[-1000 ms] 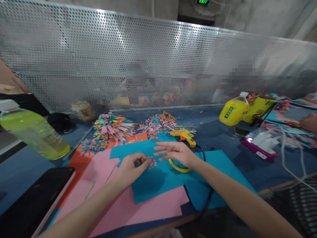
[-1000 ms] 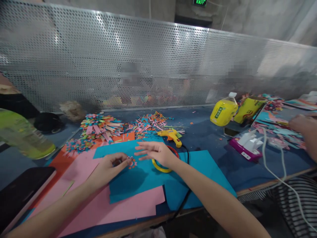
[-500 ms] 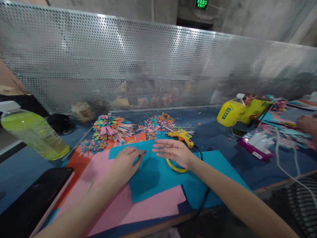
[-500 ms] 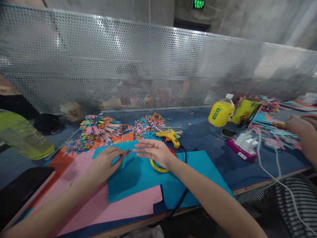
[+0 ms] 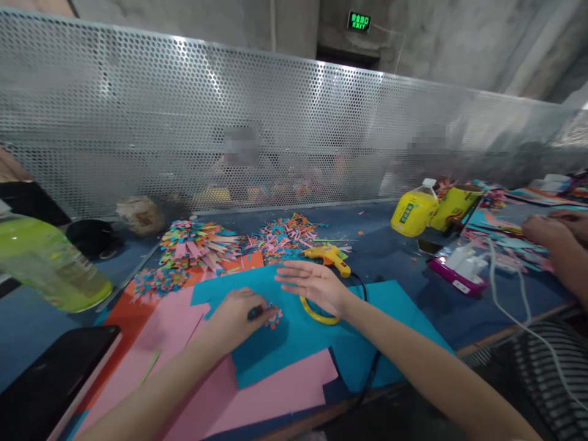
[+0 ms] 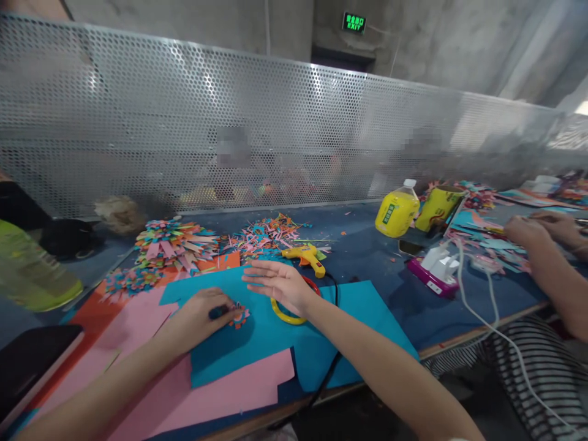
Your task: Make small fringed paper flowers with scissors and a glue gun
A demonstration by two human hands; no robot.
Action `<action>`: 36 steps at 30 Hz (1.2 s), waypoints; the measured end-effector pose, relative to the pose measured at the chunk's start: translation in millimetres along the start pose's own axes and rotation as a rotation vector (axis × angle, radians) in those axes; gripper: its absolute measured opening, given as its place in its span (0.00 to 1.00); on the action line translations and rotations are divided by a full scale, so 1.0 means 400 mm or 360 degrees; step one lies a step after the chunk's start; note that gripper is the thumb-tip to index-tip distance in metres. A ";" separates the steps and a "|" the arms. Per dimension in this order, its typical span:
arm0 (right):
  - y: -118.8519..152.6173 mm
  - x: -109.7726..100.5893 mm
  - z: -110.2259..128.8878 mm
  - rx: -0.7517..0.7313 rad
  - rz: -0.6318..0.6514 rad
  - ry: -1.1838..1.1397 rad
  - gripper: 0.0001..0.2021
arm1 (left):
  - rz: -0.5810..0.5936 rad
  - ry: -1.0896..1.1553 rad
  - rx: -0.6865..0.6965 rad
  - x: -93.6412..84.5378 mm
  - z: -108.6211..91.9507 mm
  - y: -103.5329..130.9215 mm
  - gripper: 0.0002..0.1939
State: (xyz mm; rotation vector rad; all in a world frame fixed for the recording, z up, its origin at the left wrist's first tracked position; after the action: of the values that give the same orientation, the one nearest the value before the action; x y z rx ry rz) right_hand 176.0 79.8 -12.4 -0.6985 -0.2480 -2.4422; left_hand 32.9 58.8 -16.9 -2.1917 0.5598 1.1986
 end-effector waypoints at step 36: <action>0.008 0.066 -0.051 0.0123 0.0144 -0.0118 0.19 | -0.0683 -0.0469 0.0493 -0.026 -0.114 0.019 0.13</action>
State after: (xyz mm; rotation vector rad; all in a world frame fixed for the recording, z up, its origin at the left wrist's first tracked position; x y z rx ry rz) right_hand 150.8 57.9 -15.3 -0.7511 -0.3310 -2.3111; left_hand 51.1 23.7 9.7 -1.7192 0.1277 1.0882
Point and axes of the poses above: each hand's wrist, its own y-axis away from the middle knuckle, its own x-axis out of the palm, z = x × y, the point moved 6 cm from there along -y, towards the middle knuckle, and after that the axes turned 9 degrees about x, right-handed, at the moved point
